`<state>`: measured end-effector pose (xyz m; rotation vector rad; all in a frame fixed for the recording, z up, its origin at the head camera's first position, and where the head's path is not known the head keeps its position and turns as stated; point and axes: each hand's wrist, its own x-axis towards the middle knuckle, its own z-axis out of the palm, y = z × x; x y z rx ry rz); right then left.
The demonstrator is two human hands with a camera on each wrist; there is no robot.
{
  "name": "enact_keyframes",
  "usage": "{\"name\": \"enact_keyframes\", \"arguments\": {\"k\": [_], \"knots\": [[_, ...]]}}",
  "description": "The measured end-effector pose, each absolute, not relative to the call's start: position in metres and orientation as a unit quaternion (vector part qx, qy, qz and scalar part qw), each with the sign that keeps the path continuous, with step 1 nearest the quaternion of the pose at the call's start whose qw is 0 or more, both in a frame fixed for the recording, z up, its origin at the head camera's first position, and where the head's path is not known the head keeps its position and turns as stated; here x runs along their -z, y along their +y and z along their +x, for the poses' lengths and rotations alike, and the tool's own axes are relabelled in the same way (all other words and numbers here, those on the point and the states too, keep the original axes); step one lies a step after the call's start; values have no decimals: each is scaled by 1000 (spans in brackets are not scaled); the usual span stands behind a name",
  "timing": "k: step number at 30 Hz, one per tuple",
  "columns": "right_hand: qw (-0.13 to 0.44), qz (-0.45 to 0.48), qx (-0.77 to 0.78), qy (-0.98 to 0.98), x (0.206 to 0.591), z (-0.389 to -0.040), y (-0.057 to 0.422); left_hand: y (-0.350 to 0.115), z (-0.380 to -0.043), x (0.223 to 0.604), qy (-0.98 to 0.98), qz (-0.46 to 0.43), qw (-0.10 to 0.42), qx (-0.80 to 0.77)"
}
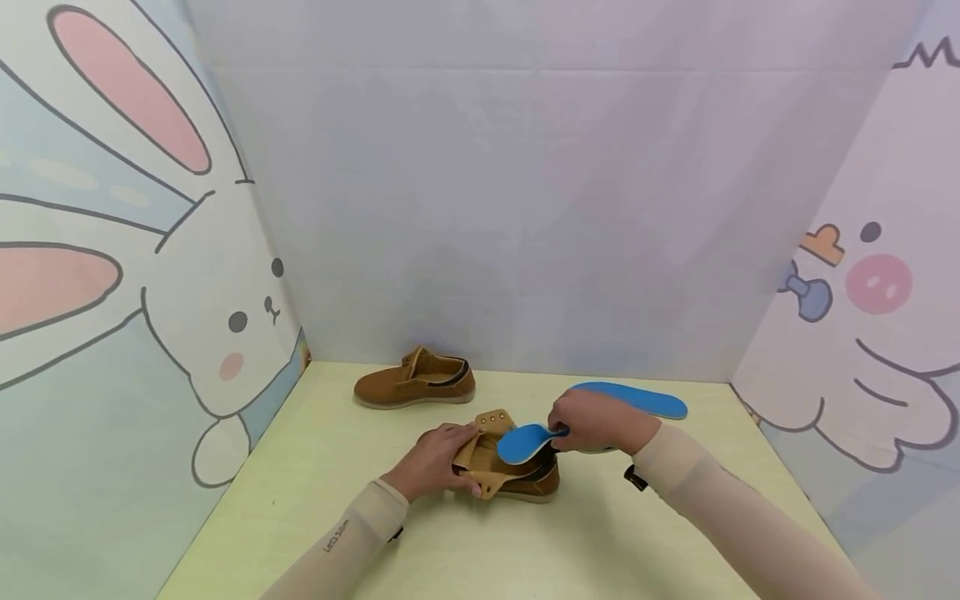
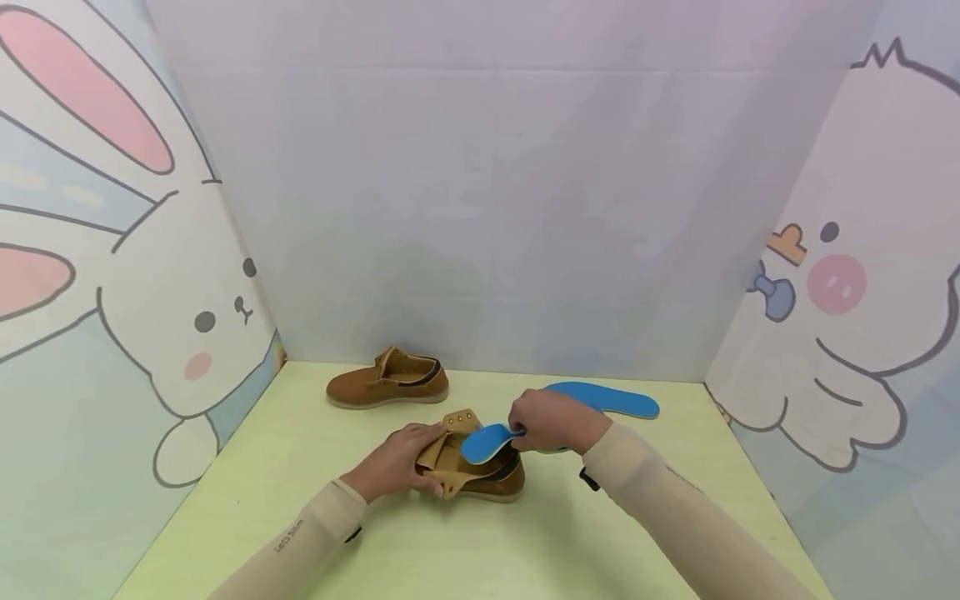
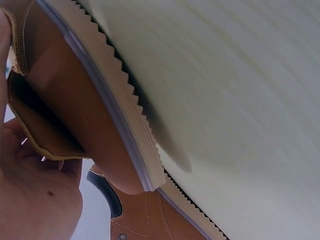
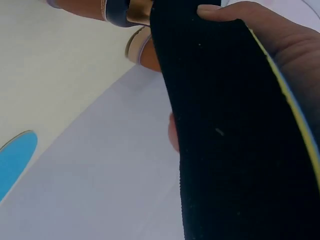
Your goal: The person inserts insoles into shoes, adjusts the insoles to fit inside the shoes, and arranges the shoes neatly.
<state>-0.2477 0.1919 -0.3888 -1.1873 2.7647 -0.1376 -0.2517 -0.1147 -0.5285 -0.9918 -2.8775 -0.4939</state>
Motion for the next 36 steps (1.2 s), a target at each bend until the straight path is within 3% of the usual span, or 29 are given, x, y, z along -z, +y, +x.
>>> {"name": "enact_keyframes", "arguments": {"k": [18,36], "knots": [[93,-373,-4,923,411,-248,161,-112,-248,533,-933,-326,33,151],[62,-395,3,916,433,-258,145,-113,-253,530,-933,-323,34,155]]}}
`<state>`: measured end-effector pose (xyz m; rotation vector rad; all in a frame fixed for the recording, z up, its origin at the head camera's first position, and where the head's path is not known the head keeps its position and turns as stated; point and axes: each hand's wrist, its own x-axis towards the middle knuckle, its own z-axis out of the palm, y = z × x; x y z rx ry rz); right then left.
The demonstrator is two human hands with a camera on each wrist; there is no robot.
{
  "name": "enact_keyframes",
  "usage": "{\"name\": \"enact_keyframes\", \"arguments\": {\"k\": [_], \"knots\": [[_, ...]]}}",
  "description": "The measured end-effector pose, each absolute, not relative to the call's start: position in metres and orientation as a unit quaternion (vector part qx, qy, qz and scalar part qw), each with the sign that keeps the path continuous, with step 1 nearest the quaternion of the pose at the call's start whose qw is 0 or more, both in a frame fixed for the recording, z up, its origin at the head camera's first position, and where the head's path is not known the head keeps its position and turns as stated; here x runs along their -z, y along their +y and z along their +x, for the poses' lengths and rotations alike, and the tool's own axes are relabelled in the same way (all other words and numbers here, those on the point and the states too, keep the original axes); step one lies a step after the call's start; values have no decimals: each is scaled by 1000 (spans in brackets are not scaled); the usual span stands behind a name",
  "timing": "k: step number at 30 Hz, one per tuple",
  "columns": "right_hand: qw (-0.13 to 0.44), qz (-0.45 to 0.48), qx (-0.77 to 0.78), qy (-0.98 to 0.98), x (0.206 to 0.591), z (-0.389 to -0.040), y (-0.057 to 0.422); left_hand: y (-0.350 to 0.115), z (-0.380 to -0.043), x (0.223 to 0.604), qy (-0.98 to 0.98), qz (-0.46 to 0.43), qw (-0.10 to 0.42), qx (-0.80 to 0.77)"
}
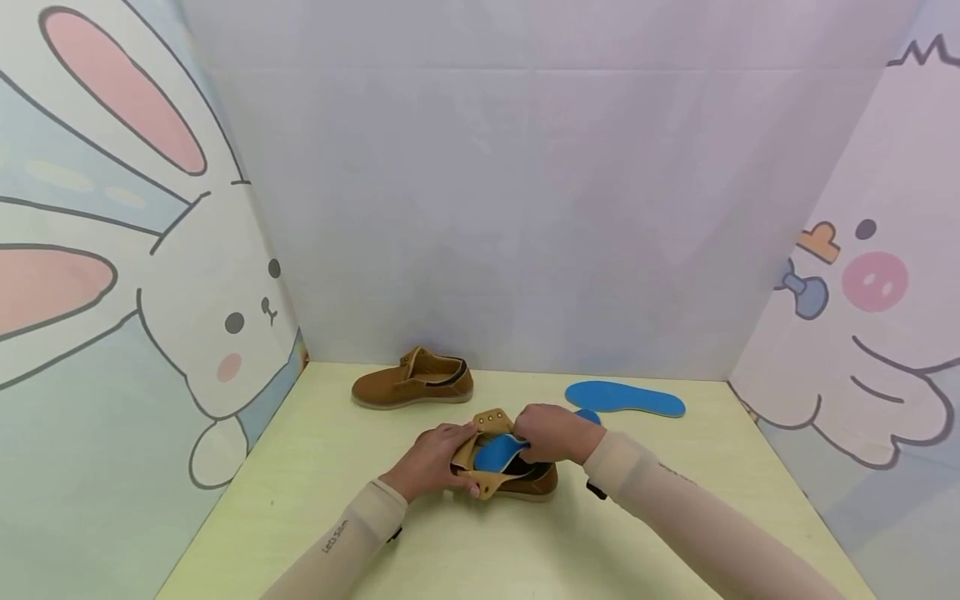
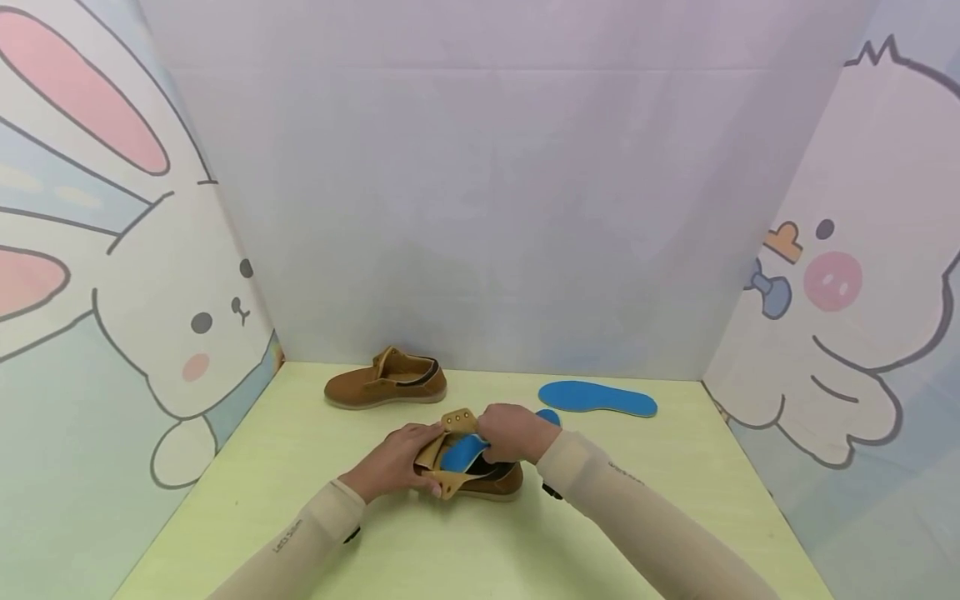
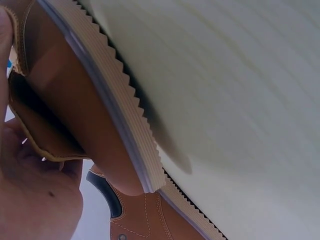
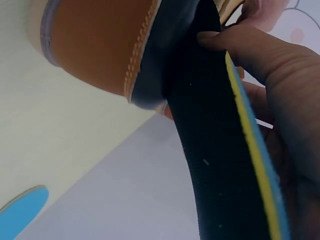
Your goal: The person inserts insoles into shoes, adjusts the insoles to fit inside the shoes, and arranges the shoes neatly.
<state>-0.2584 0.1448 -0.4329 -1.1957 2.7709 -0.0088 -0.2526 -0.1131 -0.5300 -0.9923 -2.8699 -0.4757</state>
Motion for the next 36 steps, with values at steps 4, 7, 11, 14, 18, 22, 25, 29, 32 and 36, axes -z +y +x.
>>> {"name": "enact_keyframes", "arguments": {"k": [4,7,11,14,18,22,25,29,32,36], "knots": [[57,-398,-9,916,438,-260,139,-113,-252,530,-934,-318,30,157],[44,-403,-19,914,441,-259,134,-113,-252,529,-934,-317,26,161],[19,-420,-37,907,444,-261,128,-113,-253,529,-935,-313,27,163],[14,-422,-40,906,449,-263,123,-113,-254,530,-935,-312,28,165],[20,-415,-41,909,455,-265,116,-113,-253,531,-934,-314,27,170],[14,-410,-49,911,461,-266,109,-114,-252,531,-934,-313,28,171],[14,-409,-55,911,464,-267,105,-114,-252,532,-934,-313,30,169],[13,-413,-57,909,468,-267,101,-114,-252,533,-932,-319,34,168],[8,-416,-58,907,469,-268,99,-115,-252,533,-931,-323,42,167],[10,-416,-65,907,470,-268,95,-116,-251,533,-930,-325,52,165]]}}
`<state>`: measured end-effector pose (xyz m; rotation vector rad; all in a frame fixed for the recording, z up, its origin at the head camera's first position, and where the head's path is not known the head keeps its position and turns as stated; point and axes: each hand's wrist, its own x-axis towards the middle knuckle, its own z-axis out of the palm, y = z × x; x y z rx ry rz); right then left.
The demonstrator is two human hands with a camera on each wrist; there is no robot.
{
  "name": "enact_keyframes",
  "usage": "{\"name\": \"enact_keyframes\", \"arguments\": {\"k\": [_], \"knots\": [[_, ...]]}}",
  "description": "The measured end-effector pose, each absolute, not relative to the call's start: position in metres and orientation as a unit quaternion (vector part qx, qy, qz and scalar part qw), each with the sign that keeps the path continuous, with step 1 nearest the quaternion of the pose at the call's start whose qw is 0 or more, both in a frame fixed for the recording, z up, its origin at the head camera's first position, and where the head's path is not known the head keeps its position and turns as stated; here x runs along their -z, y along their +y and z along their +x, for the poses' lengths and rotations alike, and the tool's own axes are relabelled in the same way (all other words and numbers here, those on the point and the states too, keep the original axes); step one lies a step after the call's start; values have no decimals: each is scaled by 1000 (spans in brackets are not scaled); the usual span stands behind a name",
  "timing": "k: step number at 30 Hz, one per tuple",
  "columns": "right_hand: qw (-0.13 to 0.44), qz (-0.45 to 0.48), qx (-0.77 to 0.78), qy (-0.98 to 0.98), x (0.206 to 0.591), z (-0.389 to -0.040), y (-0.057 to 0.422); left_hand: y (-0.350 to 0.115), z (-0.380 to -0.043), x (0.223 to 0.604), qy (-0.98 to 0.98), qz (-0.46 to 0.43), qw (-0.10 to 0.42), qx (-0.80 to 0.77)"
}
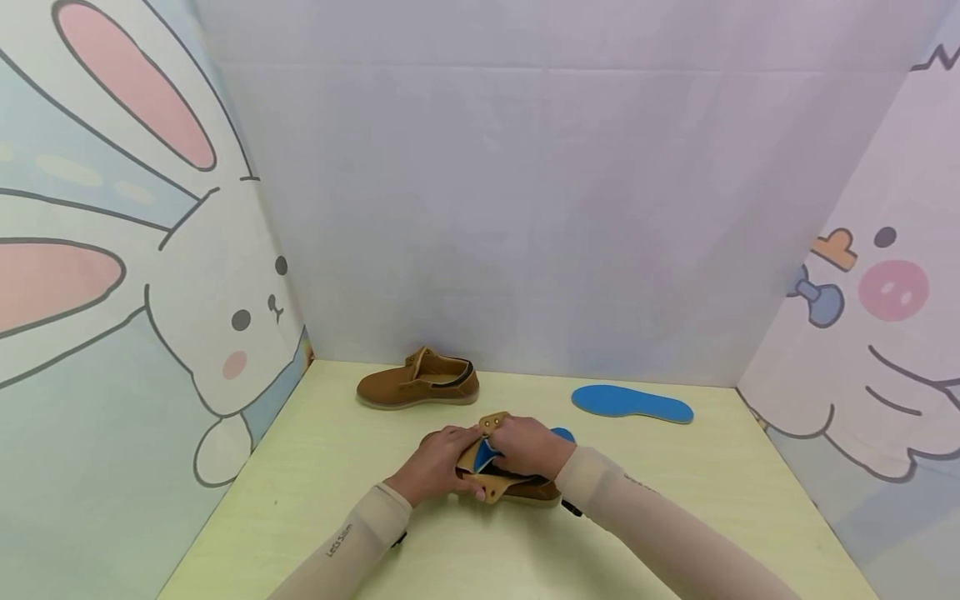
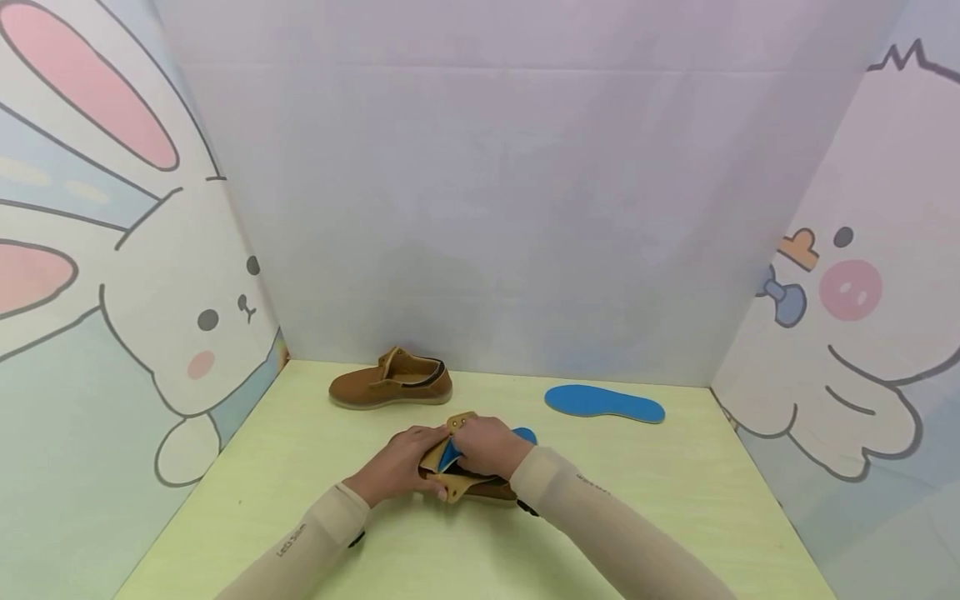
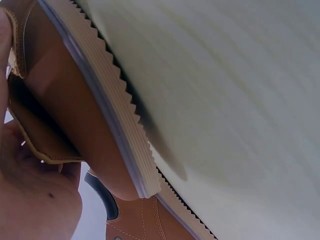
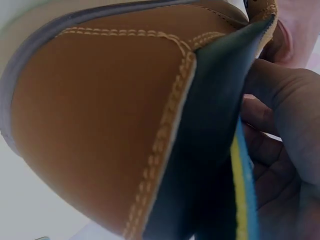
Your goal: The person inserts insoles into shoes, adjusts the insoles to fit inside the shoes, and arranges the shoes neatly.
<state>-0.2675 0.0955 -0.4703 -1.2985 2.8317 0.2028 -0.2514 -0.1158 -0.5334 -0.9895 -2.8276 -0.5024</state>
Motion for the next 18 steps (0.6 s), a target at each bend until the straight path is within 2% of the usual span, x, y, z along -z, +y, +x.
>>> {"name": "enact_keyframes", "arguments": {"k": [10,18], "knots": [[12,-395,-83,915,478,-269,86,-116,-252,534,-925,-330,53,178],[-7,-391,-85,917,483,-268,82,-117,-253,536,-927,-328,48,176]]}}
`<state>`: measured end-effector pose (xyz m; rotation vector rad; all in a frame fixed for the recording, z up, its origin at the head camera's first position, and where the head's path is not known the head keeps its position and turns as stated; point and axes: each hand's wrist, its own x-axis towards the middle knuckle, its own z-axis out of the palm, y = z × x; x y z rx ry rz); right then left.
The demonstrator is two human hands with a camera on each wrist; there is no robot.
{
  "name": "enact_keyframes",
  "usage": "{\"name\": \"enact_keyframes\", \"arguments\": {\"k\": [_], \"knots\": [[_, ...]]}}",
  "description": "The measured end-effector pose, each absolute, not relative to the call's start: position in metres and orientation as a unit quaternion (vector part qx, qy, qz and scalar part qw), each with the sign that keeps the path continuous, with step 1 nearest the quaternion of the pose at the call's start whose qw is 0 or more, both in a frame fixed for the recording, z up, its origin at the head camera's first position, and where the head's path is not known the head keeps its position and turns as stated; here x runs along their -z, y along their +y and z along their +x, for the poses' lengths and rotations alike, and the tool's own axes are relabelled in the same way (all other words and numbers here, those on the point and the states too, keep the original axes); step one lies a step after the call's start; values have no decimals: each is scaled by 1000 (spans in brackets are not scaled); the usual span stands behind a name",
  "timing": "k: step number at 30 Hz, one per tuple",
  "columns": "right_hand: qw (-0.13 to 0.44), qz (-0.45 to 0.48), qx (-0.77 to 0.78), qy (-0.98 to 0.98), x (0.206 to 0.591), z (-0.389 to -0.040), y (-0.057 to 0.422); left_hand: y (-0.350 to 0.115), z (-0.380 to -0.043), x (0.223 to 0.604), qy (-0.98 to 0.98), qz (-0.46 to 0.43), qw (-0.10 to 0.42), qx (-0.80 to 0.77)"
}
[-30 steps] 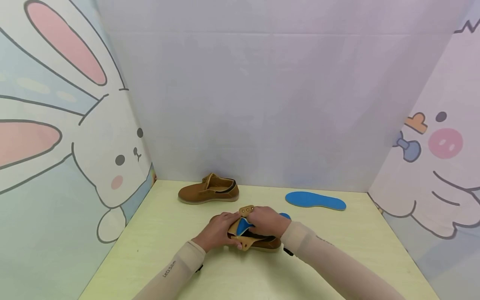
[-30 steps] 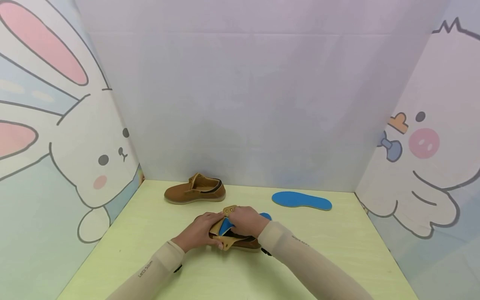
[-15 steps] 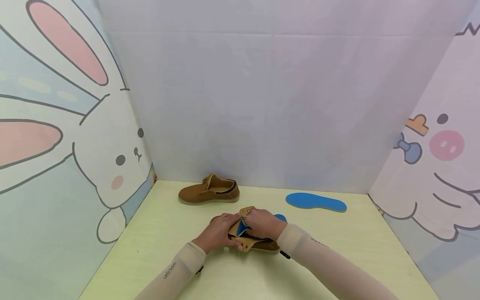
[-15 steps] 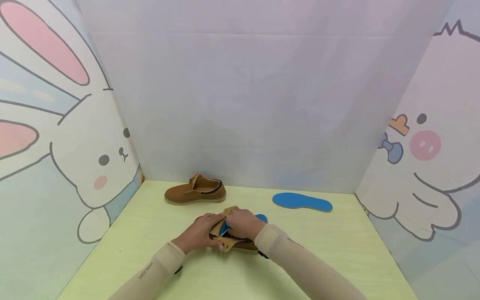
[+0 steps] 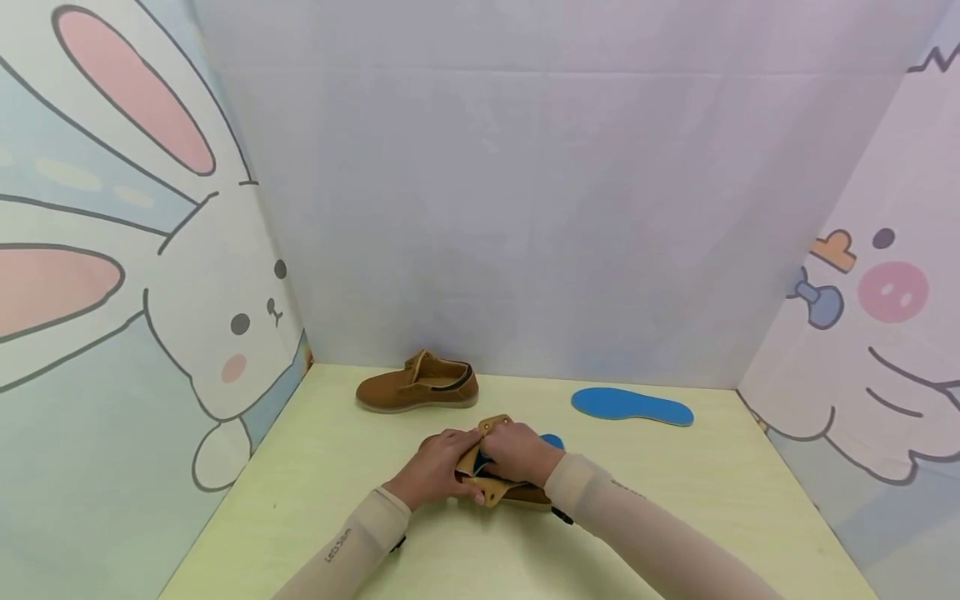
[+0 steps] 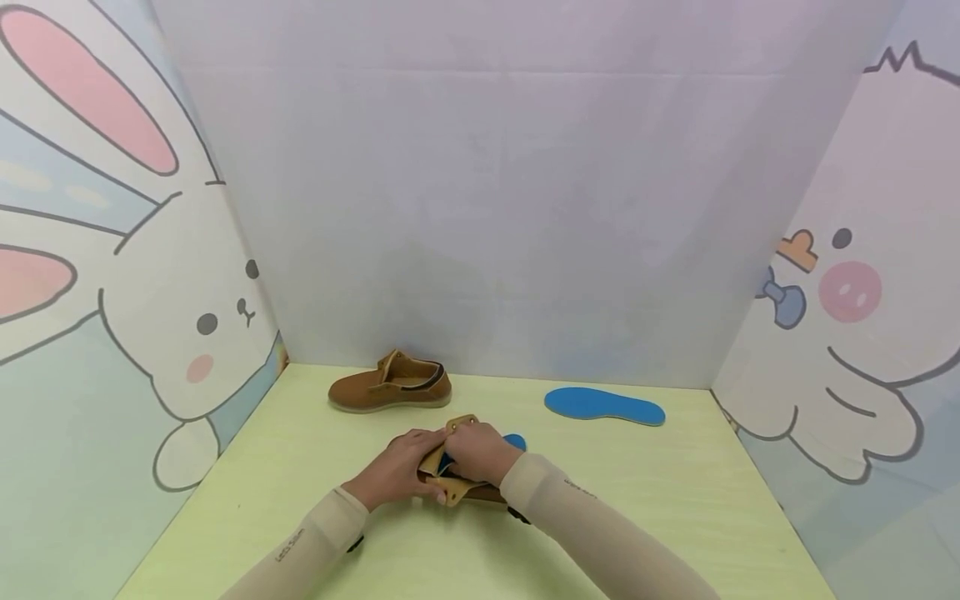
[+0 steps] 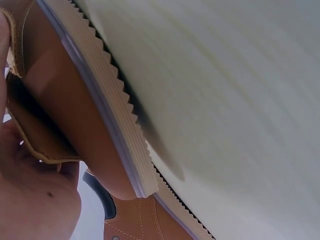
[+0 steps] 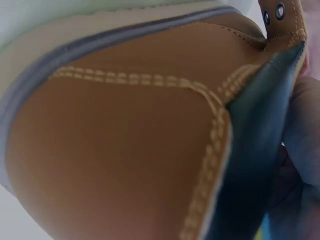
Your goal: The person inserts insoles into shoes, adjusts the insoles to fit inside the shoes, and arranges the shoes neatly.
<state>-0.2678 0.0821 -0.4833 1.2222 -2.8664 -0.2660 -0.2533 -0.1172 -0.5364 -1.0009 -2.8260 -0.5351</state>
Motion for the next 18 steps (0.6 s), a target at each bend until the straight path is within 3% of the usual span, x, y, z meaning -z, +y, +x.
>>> {"name": "enact_keyframes", "arguments": {"k": [18], "knots": [[38,360,78,-929,494,-265,77,-116,-253,537,-926,-327,56,179]]}}
